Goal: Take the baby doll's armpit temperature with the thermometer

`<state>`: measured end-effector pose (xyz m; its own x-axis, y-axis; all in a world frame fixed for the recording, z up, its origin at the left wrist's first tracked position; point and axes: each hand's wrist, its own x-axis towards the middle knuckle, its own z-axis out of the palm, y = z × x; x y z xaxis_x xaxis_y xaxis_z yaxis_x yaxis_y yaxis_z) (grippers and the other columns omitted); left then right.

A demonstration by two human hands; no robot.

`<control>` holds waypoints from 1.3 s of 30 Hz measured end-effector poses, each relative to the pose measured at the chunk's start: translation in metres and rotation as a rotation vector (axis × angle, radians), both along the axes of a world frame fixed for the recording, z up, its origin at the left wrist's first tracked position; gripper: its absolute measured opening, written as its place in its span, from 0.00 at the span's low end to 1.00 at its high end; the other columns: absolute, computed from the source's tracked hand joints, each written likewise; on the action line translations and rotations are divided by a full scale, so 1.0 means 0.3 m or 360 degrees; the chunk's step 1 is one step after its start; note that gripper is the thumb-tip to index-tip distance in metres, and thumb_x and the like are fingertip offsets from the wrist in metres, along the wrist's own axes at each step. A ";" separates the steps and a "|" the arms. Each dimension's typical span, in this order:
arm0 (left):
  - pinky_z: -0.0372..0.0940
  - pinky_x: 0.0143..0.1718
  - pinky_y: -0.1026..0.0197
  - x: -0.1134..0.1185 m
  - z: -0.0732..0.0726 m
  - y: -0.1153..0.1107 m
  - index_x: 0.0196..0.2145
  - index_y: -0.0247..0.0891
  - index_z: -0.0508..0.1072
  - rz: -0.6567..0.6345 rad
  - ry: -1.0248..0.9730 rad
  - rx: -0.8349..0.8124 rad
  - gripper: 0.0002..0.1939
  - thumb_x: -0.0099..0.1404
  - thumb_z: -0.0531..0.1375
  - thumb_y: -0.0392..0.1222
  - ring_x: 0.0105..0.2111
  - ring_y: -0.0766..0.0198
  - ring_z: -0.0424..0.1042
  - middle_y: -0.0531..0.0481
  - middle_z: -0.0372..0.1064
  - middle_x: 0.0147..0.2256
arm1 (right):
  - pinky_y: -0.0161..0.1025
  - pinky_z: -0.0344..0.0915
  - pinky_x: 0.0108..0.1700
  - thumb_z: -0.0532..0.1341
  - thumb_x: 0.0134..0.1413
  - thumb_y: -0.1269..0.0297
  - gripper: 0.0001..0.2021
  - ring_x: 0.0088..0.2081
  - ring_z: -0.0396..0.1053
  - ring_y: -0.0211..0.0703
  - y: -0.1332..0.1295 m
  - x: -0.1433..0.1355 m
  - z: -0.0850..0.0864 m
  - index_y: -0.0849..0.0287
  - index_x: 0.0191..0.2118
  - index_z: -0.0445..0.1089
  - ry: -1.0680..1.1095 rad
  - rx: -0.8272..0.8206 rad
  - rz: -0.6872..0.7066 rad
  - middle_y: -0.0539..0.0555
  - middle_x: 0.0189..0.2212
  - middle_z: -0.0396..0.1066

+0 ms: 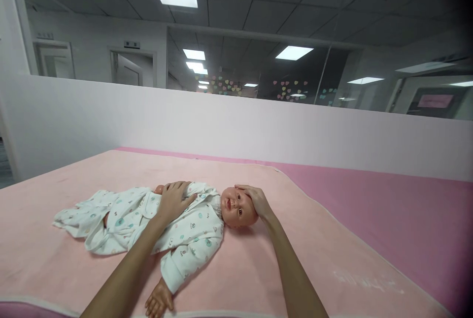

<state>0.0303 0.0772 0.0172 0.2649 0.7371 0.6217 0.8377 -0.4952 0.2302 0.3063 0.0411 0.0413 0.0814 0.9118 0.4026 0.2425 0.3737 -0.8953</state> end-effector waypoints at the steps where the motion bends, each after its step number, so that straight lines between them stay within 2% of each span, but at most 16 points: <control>1: 0.50 0.48 0.52 0.000 0.000 0.000 0.46 0.43 0.66 -0.0001 0.0002 -0.0002 0.20 0.61 0.51 0.54 0.45 0.54 0.62 0.47 0.67 0.45 | 0.43 0.59 0.53 0.55 0.43 0.63 0.15 0.48 0.66 0.45 0.000 -0.001 0.000 0.58 0.37 0.75 0.0026 0.0005 -0.0005 0.54 0.43 0.72; 4: 0.50 0.48 0.53 -0.001 0.000 0.000 0.47 0.43 0.66 -0.0001 -0.0002 0.0003 0.19 0.61 0.52 0.54 0.45 0.54 0.62 0.47 0.67 0.45 | 0.42 0.60 0.52 0.56 0.45 0.61 0.15 0.48 0.66 0.45 -0.002 -0.006 -0.002 0.57 0.39 0.74 0.0086 0.0015 -0.0013 0.54 0.44 0.71; 8: 0.50 0.48 0.53 -0.001 -0.003 0.000 0.47 0.43 0.66 0.0002 -0.0015 0.0007 0.19 0.61 0.52 0.53 0.46 0.54 0.62 0.48 0.67 0.45 | 0.43 0.60 0.52 0.56 0.46 0.58 0.13 0.46 0.68 0.46 -0.003 -0.008 -0.007 0.59 0.30 0.75 0.0068 0.0055 -0.0017 0.55 0.40 0.73; 13: 0.50 0.50 0.52 -0.001 0.005 -0.014 0.53 0.44 0.61 -0.0058 -0.0105 0.0026 0.23 0.62 0.50 0.54 0.47 0.56 0.61 0.48 0.66 0.48 | 0.44 0.60 0.52 0.59 0.45 0.54 0.18 0.46 0.67 0.44 0.003 -0.003 -0.013 0.56 0.41 0.72 0.0169 0.0113 -0.0060 0.53 0.42 0.73; 16: 0.50 0.51 0.53 -0.002 0.016 -0.029 0.56 0.49 0.57 -0.0207 -0.0125 0.0020 0.26 0.62 0.50 0.55 0.50 0.57 0.59 0.50 0.63 0.51 | 0.44 0.60 0.52 0.59 0.44 0.53 0.16 0.45 0.68 0.46 0.005 -0.005 -0.016 0.59 0.34 0.75 0.0210 0.0081 -0.0059 0.55 0.39 0.74; 18: 0.48 0.53 0.51 -0.002 0.021 -0.035 0.53 0.54 0.61 -0.0326 -0.0079 -0.0034 0.24 0.59 0.53 0.58 0.53 0.55 0.55 0.53 0.59 0.53 | 0.44 0.61 0.51 0.60 0.43 0.53 0.15 0.44 0.68 0.47 0.004 -0.008 -0.016 0.60 0.29 0.75 0.0215 0.0057 -0.0059 0.57 0.37 0.74; 19: 0.46 0.54 0.48 -0.003 0.023 -0.036 0.51 0.56 0.64 -0.0369 -0.0051 -0.0073 0.23 0.58 0.54 0.59 0.55 0.53 0.52 0.55 0.57 0.55 | 0.44 0.61 0.51 0.60 0.43 0.53 0.15 0.44 0.69 0.47 0.002 -0.009 -0.016 0.61 0.30 0.75 0.0221 0.0059 -0.0067 0.57 0.37 0.74; 22: 0.37 0.57 0.40 -0.005 0.028 -0.036 0.44 0.58 0.70 -0.0444 0.0002 -0.0212 0.20 0.54 0.57 0.60 0.58 0.47 0.45 0.57 0.54 0.56 | 0.44 0.62 0.50 0.60 0.43 0.54 0.18 0.44 0.68 0.45 -0.001 -0.009 -0.015 0.59 0.39 0.73 0.0237 0.0078 -0.0089 0.55 0.38 0.74; 24: 0.34 0.57 0.38 -0.007 0.031 -0.036 0.41 0.57 0.72 -0.0495 -0.0006 -0.0294 0.19 0.52 0.59 0.59 0.59 0.46 0.43 0.57 0.54 0.57 | 0.44 0.62 0.50 0.60 0.44 0.54 0.18 0.45 0.68 0.45 0.000 -0.008 -0.016 0.57 0.41 0.72 0.0226 0.0088 -0.0094 0.54 0.38 0.74; 28: 0.32 0.58 0.38 -0.013 0.038 -0.034 0.37 0.55 0.75 -0.0533 -0.0069 -0.0399 0.15 0.52 0.61 0.57 0.59 0.47 0.42 0.58 0.55 0.56 | 0.44 0.62 0.50 0.60 0.43 0.54 0.14 0.44 0.69 0.47 0.005 -0.007 -0.020 0.60 0.30 0.75 0.0178 0.0081 -0.0096 0.56 0.37 0.74; 30: 0.32 0.58 0.38 -0.015 0.038 -0.032 0.36 0.54 0.76 -0.0535 -0.0097 -0.0423 0.13 0.53 0.60 0.56 0.59 0.47 0.43 0.58 0.56 0.56 | 0.44 0.63 0.49 0.60 0.42 0.54 0.14 0.44 0.69 0.48 0.007 -0.007 -0.021 0.60 0.29 0.75 0.0181 0.0070 -0.0096 0.56 0.38 0.74; 34: 0.34 0.58 0.39 -0.013 0.032 -0.031 0.34 0.53 0.76 -0.0535 -0.0112 -0.0395 0.13 0.54 0.59 0.56 0.59 0.48 0.44 0.57 0.57 0.55 | 0.45 0.61 0.51 0.61 0.42 0.55 0.16 0.44 0.69 0.47 0.006 -0.007 -0.020 0.58 0.36 0.74 0.0206 0.0081 -0.0120 0.55 0.38 0.74; 39: 0.41 0.57 0.42 -0.009 0.021 -0.035 0.34 0.52 0.76 -0.0507 -0.0105 -0.0295 0.13 0.55 0.58 0.57 0.58 0.49 0.46 0.58 0.59 0.54 | 0.44 0.62 0.50 0.60 0.43 0.55 0.13 0.44 0.69 0.48 0.010 -0.004 -0.027 0.60 0.29 0.75 0.0191 0.0076 -0.0072 0.56 0.38 0.74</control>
